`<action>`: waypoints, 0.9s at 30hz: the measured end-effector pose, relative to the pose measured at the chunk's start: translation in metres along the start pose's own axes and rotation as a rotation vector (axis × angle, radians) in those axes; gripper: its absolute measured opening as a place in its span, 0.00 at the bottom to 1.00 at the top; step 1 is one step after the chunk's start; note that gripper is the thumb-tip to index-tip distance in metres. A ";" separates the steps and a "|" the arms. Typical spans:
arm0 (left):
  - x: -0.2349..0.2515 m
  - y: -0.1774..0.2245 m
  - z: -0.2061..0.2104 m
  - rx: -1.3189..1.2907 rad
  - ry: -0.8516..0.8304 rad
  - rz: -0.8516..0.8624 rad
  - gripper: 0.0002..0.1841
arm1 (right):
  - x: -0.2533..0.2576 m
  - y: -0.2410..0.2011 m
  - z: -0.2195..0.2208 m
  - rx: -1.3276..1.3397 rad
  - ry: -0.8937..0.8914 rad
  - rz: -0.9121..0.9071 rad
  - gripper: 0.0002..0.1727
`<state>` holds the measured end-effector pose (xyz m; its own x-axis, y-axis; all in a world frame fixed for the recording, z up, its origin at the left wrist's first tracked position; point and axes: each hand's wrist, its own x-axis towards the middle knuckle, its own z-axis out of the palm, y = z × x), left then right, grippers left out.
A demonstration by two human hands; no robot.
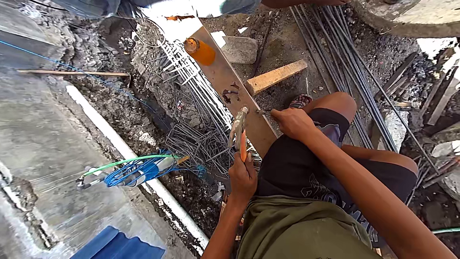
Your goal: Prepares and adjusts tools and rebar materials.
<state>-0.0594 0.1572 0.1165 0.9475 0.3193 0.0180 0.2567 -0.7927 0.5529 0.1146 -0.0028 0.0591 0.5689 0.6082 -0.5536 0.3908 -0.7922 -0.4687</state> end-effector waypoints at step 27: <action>0.013 -0.007 0.009 0.035 -0.352 -0.287 0.17 | 0.000 0.000 -0.001 0.001 -0.002 -0.019 0.15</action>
<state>-0.0474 0.1618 0.1052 0.8427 0.3376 -0.4194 0.5190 -0.7166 0.4659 0.1152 -0.0026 0.0597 0.5600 0.6234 -0.5457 0.4008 -0.7803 -0.4801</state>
